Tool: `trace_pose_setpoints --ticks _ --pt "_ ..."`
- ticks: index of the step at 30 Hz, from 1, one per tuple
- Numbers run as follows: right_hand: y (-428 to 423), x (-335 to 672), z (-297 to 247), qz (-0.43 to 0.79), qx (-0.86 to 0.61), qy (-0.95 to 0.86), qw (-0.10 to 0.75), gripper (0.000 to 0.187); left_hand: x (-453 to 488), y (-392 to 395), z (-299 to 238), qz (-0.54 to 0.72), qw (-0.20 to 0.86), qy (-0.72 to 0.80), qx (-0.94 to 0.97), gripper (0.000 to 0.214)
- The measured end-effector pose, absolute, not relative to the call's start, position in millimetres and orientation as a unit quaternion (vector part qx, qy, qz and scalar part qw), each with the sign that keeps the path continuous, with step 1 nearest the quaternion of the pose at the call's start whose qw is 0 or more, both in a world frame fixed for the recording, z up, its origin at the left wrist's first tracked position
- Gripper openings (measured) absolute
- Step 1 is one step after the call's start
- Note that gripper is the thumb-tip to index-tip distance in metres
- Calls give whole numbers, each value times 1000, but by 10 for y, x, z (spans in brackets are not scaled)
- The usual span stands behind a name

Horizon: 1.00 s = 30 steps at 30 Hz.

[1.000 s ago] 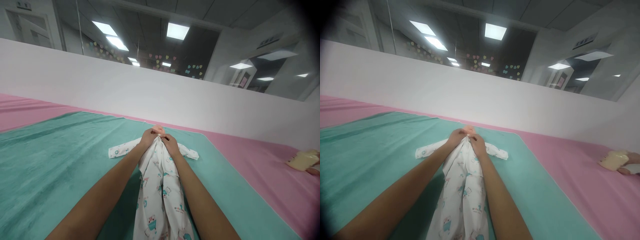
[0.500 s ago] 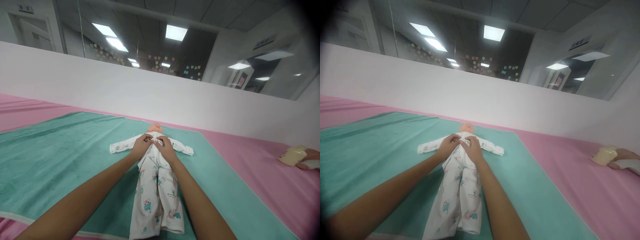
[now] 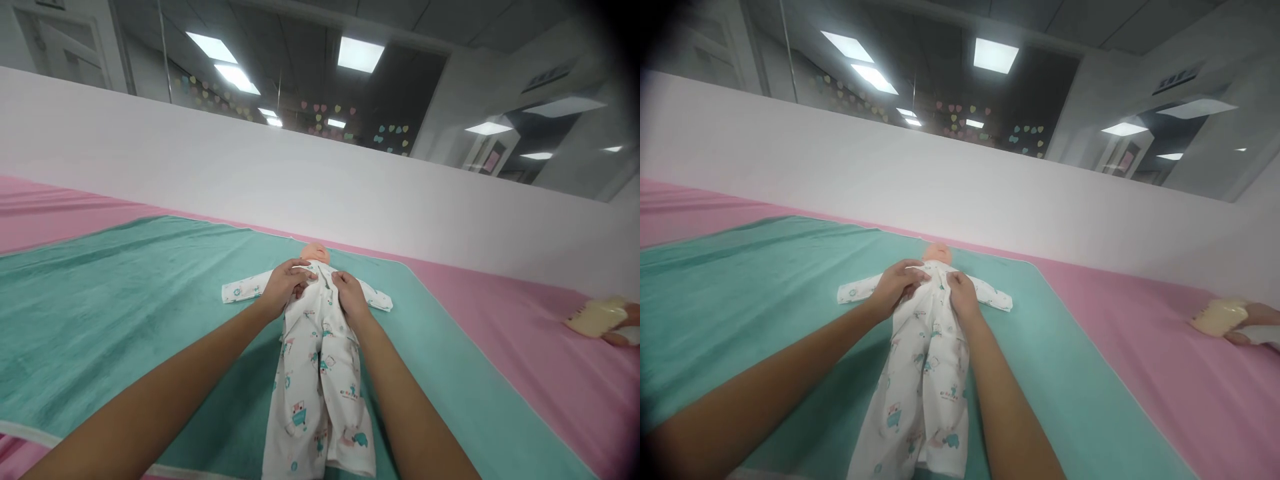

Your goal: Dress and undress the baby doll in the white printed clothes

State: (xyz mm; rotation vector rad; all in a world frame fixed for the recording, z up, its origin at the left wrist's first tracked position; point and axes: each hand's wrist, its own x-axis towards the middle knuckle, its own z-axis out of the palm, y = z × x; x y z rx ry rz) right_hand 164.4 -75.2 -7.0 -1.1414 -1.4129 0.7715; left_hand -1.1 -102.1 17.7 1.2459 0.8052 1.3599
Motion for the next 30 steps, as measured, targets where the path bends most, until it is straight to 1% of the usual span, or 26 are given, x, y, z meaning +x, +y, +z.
trace_pose_setpoints --ticks 3,6,8,13,17,22,26,28,30 --pt "-762 1671 -49 416 -455 -548 566 31 35 -1047 187 566 557 307 524 37" --pt "-775 1690 -38 467 -426 -522 572 31 94 -1084 192 569 538 301 544 30" --pt "-775 1702 -46 478 -418 -523 569 32 111 -1086 180 578 496 334 555 24" --pt "-765 1712 -74 452 -400 -591 535 29 81 -994 89 545 326 467 616 21" --pt "-756 1717 -65 436 -400 -640 490 26 102 -919 43 519 263 474 661 22" --pt "-703 1720 -86 397 -439 -659 464 21 138 -820 115 472 264 480 691 20" --pt "-670 1699 -121 348 -464 -653 486 16 113 -699 257 401 283 495 717 13" --pt "-672 1686 -127 370 -458 -629 508 16 102 -645 325 369 298 497 727 12" --pt "-685 1676 -127 424 -432 -591 533 17 100 -605 369 354 301 489 738 11"
